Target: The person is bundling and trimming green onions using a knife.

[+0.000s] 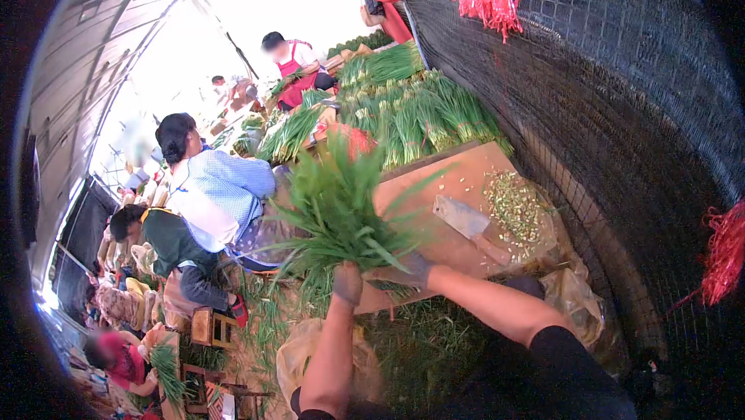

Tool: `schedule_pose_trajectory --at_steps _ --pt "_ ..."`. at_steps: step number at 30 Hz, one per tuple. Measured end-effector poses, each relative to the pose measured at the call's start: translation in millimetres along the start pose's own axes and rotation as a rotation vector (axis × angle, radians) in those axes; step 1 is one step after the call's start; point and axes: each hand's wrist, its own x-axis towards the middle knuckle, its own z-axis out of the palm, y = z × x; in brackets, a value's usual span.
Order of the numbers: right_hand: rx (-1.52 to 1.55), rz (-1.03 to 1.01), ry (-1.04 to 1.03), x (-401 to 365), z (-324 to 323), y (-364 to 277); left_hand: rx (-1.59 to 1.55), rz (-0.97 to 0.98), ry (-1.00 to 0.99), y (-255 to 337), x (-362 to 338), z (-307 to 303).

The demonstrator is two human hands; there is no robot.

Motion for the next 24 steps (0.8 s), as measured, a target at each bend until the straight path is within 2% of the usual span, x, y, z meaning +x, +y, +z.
schedule_pose_trajectory --at_steps 1,2,3,4,5,6,7,8,10,11,12,14,15,19,21,22,24 --pt "-0.047 -0.128 0.181 2 -1 -13 -0.497 0.152 0.391 5 8 3" --pt "-0.052 -0.131 0.181 8 -3 -20 -0.994 0.308 0.781 12 17 5" --pt "0.026 -0.285 0.289 13 -3 -23 -1.457 0.180 0.667 56 -16 -54" --pt "0.114 -0.426 0.388 12 3 -21 -1.462 0.157 0.656 51 -17 -42" --pt "0.129 -0.405 0.379 13 20 -5 -1.795 0.201 0.538 43 -15 -22" --pt "0.410 -0.343 0.334 20 34 20 -2.122 0.268 0.409 35 -5 -6" --pt "0.681 -0.286 0.285 24 37 33 -1.824 0.250 0.534 23 11 20" --pt "0.674 -0.290 0.285 19 29 25 -1.826 0.257 0.537 22 20 25" --pt "0.381 -0.183 0.271 13 2 -1 -1.619 -0.110 0.445 27 43 16" --pt "0.420 -0.188 0.479 24 16 20 -1.350 -0.125 0.559 69 3 -56" --pt "0.434 -0.163 0.480 17 27 16 -1.348 -0.144 0.535 70 -1 -59" --pt "0.787 -0.110 0.436 14 18 11 -1.149 0.042 0.637 72 10 -66" --pt "0.668 0.021 0.411 10 16 15 -1.046 0.091 0.758 74 17 -67" --pt "0.606 0.053 0.618 8 33 29 -0.848 0.083 0.686 82 20 -84" --pt "0.676 0.032 0.699 5 37 31 -0.757 0.005 0.461 78 30 -79" --pt "0.674 0.042 0.714 1 36 27 -0.760 0.016 0.446 84 30 -83" --pt "0.685 0.086 0.794 -6 40 18 -0.517 -0.059 0.359 93 31 -90"
